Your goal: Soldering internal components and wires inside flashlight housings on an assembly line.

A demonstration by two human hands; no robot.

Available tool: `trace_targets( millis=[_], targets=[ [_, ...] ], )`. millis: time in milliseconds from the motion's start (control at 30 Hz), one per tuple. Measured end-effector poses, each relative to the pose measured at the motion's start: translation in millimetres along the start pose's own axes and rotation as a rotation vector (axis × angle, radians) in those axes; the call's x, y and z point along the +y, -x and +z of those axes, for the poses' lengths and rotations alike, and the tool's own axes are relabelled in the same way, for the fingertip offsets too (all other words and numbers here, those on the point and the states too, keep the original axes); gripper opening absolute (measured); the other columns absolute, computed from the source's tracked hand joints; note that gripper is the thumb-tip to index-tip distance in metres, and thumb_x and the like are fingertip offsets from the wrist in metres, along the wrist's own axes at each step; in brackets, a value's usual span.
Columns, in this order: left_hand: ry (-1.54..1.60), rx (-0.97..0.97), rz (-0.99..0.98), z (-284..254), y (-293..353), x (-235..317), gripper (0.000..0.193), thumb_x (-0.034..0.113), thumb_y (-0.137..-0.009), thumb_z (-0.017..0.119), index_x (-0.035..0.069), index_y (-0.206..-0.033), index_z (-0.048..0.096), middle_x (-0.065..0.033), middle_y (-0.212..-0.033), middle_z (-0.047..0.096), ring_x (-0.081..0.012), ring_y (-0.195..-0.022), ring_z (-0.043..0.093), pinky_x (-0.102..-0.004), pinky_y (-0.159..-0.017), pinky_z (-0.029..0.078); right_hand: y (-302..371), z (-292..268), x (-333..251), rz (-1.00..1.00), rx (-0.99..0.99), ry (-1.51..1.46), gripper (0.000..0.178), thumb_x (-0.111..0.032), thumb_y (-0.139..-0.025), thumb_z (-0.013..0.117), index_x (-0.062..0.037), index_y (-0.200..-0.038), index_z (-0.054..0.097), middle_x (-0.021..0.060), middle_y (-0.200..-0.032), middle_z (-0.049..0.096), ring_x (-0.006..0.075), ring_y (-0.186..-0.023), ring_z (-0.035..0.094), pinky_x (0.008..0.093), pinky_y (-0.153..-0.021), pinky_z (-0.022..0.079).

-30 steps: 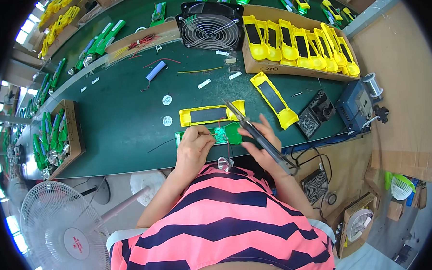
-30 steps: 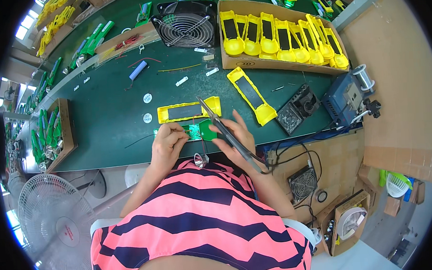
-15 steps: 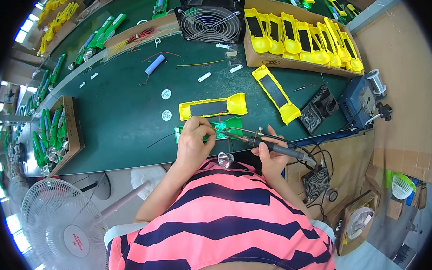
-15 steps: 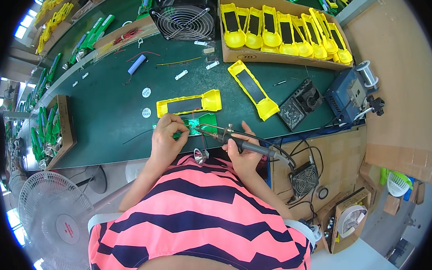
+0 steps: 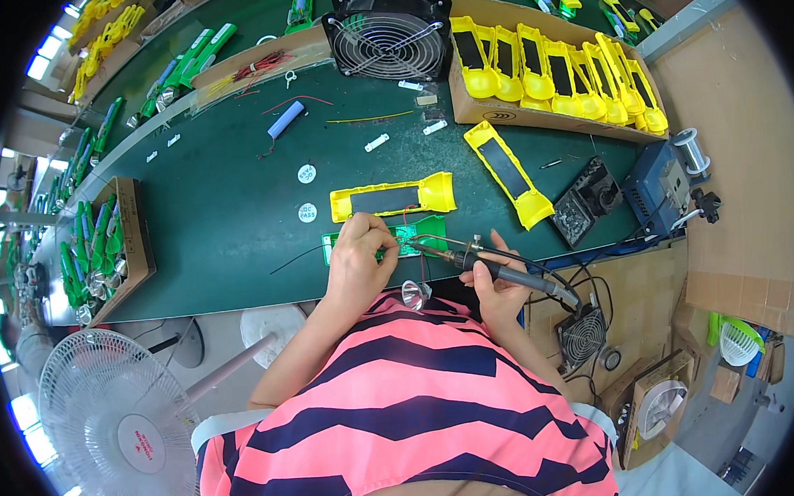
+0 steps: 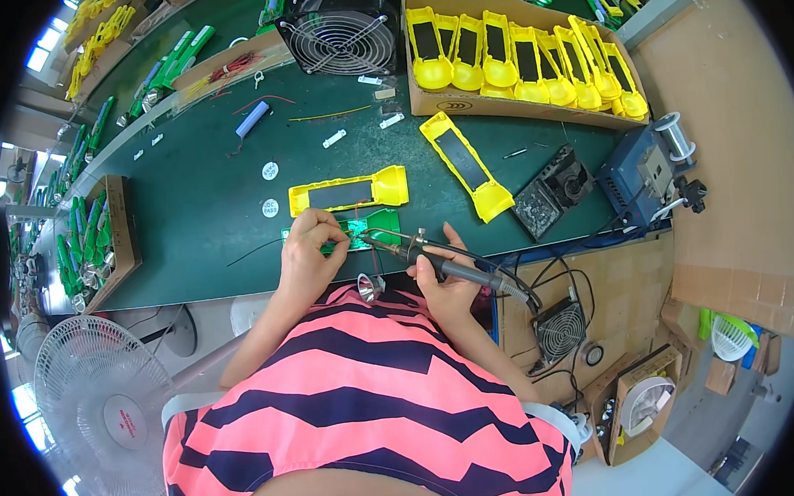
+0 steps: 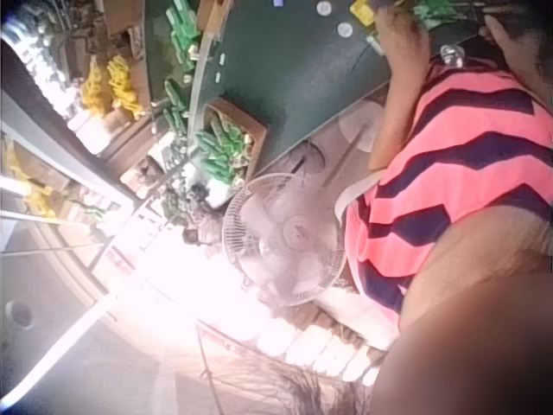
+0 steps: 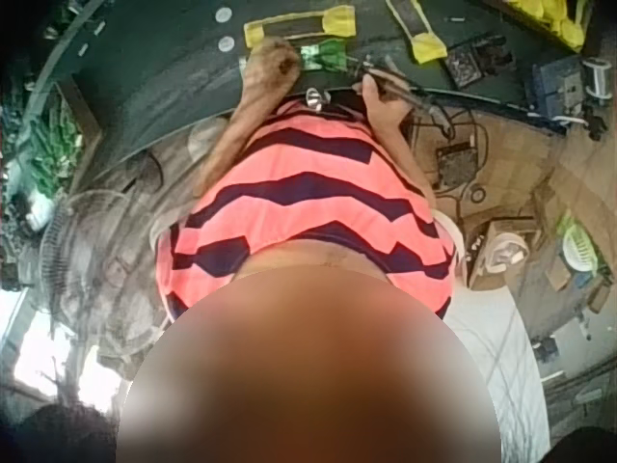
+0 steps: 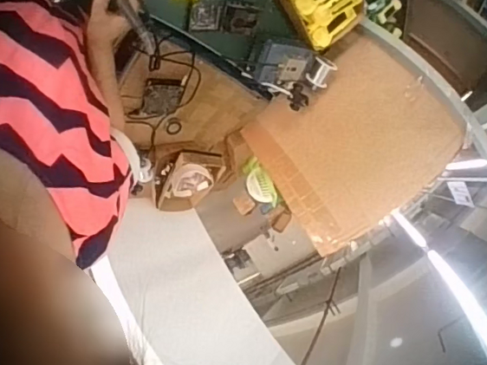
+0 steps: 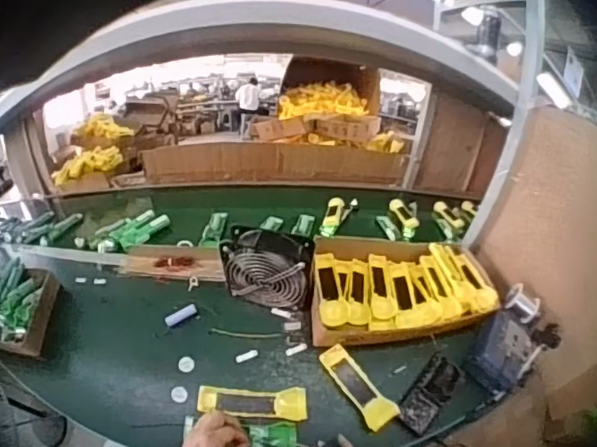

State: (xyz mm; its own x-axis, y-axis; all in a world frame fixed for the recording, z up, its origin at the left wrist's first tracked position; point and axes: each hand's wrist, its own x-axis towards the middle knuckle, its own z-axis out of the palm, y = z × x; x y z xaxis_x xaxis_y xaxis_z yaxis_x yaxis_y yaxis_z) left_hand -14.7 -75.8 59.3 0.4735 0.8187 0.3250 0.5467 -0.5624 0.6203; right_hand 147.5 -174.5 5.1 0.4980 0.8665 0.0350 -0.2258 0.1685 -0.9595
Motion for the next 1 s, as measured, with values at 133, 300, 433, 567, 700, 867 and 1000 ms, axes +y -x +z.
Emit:
trace_targets(
  millis=[133, 300, 433, 567, 700, 867, 1000],
  targets=[
    [0.003, -0.035, 0.005, -2.9, -3.3, 1.8, 0.011, -0.005, -0.060, 0.063, 0.000, -0.066, 0.055, -0.0094, -0.079, 0.050, -0.0261, -0.073, 0.051, -0.0335, -0.063, 0.042, -0.5, -0.5, -8.2, -0.006, 0.028, -0.100, 0.020, 0.005, -0.075, 0.057, 0.0085, -0.095, 0.052, 0.0260, -0.124, 0.038, 0.0162, -0.067, 0.063, 0.0222, -0.059, 0.053],
    [0.001, -0.064, -0.025, -4.1, -4.4, 2.0, 0.010, -0.005, -0.060, 0.063, 0.000, -0.066, 0.055, -0.0103, -0.078, 0.050, -0.0267, -0.075, 0.051, -0.0336, -0.064, 0.043, -5.8, -9.3, -4.0, -0.064, 0.034, -0.102, 0.020, 0.005, -0.077, 0.055, 0.0087, -0.096, 0.052, 0.0269, -0.124, 0.037, 0.0173, -0.068, 0.063, 0.0217, -0.058, 0.054],
    [-0.021, -0.095, -0.043, -4.5, -5.9, 2.9, 0.010, -0.005, -0.061, 0.062, -0.001, -0.066, 0.055, -0.0110, -0.079, 0.049, -0.0274, -0.074, 0.051, -0.0343, -0.065, 0.043, -4.6, -12.2, -1.5, -0.068, 0.041, -0.111, 0.020, 0.005, -0.077, 0.055, 0.0087, -0.096, 0.052, 0.0275, -0.122, 0.038, 0.0172, -0.068, 0.063, 0.0216, -0.058, 0.053],
    [0.020, -0.093, -0.074, -4.5, -6.8, 3.0, 0.013, -0.006, -0.060, 0.063, 0.000, -0.069, 0.056, -0.0115, -0.080, 0.049, -0.0272, -0.076, 0.052, -0.0341, -0.065, 0.044, 0.1, -11.1, -2.4, -0.057, 0.049, -0.070, 0.020, 0.005, -0.077, 0.056, 0.0084, -0.096, 0.052, 0.0279, -0.120, 0.040, 0.0168, -0.068, 0.063, 0.0216, -0.059, 0.053],
    [0.052, -0.173, -0.196, -8.7, -9.2, 3.7, 0.021, -0.004, -0.060, 0.067, 0.001, -0.076, 0.053, -0.0083, -0.084, 0.049, -0.0220, -0.075, 0.053, -0.0304, -0.064, 0.045, 1.4, -12.5, -0.5, -0.024, 0.032, -0.062, 0.020, 0.005, -0.076, 0.056, 0.0080, -0.095, 0.052, 0.0270, -0.119, 0.041, 0.0165, -0.068, 0.063, 0.0220, -0.060, 0.053],
    [-0.277, 0.052, 0.202, -18.5, -5.4, 4.6, 0.024, 0.011, -0.062, 0.072, 0.002, -0.069, 0.051, -0.0109, -0.079, 0.047, -0.0248, -0.066, 0.052, -0.0327, -0.057, 0.044, 0.7, -6.4, -10.6, -0.075, 0.036, -0.070, 0.018, 0.004, -0.076, 0.057, 0.0070, -0.093, 0.053, 0.0224, -0.103, 0.053, 0.0147, -0.067, 0.063, 0.0267, -0.070, 0.051],
    [-0.619, -0.074, -0.024, -48.5, 19.6, 8.8, 0.031, 0.024, -0.069, 0.070, 0.007, -0.054, 0.049, -0.0049, -0.053, 0.046, -0.0215, -0.049, 0.051, -0.0314, -0.045, 0.041, 0.3, -8.7, -7.6, -0.086, -0.003, -0.008, 0.017, 0.001, -0.074, 0.060, 0.0050, -0.090, 0.056, 0.0124, -0.073, 0.062, 0.0132, -0.065, 0.063, 0.0407, -0.096, 0.035]
  ],
)
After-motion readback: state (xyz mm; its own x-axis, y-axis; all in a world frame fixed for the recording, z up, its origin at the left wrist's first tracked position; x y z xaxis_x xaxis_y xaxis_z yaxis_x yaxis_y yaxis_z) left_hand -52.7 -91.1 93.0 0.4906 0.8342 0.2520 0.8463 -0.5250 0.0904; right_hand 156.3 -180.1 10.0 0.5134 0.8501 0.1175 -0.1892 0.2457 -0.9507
